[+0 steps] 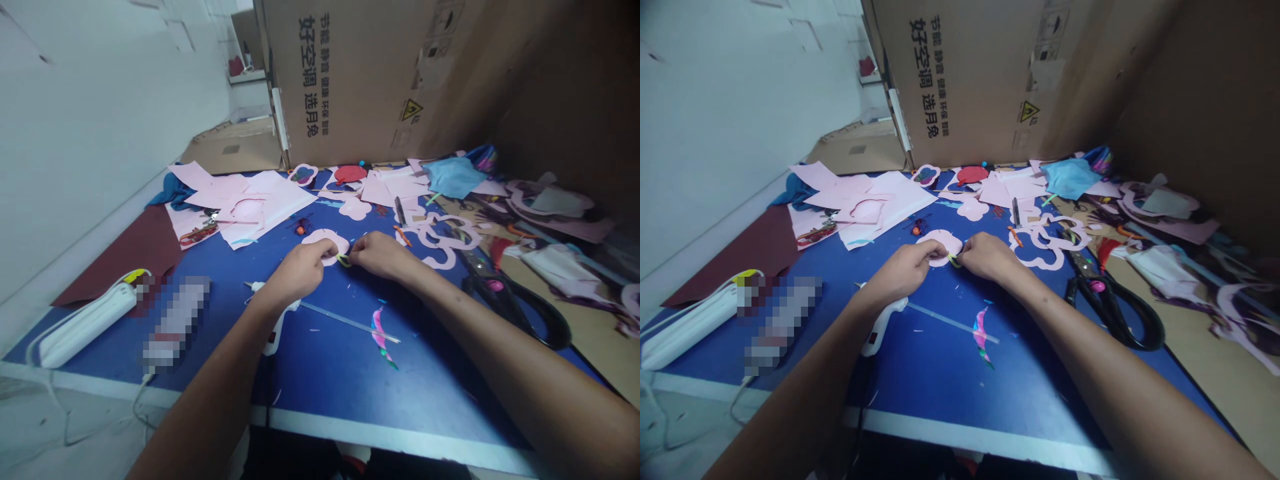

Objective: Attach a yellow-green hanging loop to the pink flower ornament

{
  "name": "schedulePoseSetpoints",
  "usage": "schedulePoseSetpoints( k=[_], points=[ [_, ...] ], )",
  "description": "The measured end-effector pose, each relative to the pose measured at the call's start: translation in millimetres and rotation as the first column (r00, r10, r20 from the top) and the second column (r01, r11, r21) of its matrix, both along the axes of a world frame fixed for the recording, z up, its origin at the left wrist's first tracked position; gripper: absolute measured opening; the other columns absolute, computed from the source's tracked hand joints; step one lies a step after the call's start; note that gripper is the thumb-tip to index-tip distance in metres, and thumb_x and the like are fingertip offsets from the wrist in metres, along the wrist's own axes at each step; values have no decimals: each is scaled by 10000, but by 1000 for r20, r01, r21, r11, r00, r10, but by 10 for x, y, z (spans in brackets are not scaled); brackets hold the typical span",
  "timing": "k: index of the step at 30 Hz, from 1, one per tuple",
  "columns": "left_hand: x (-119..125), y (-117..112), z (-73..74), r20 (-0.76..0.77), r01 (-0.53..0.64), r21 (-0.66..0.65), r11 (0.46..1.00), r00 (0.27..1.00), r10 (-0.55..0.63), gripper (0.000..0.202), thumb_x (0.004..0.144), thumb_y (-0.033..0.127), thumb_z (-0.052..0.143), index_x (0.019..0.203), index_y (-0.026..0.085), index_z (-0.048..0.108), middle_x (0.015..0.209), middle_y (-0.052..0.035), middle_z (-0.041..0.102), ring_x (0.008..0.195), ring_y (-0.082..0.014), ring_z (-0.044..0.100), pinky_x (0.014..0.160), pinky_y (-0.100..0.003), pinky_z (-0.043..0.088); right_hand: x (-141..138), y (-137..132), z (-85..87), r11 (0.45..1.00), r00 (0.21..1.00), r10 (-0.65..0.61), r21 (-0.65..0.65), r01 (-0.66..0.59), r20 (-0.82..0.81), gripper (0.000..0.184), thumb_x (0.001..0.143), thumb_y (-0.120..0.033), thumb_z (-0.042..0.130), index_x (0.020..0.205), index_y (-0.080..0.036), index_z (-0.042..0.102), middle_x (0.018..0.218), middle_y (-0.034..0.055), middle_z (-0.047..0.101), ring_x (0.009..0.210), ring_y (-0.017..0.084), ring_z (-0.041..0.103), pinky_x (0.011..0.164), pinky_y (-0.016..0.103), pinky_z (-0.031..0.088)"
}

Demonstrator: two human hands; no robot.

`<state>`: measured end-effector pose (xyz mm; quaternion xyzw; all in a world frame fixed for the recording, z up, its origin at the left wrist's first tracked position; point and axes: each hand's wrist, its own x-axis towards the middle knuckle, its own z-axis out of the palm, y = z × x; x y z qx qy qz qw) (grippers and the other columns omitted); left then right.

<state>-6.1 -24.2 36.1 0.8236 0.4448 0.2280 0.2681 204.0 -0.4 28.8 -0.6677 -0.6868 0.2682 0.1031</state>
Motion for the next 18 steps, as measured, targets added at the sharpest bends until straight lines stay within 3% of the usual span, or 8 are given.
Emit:
schedulePoseSetpoints(
  k=[18],
  points=[
    [34,-21,24,-87,13,-2,1000,996,-13,532,847,-20,396,1176,238,724,1198,-62,794,1121,-236,721,1016,-370,524,-23,-15,37,1000,1000,-10,-9,10,8,148,838,-305,715,814,-211,827,777,74,768,701,211,676,590,293,388]
  ],
)
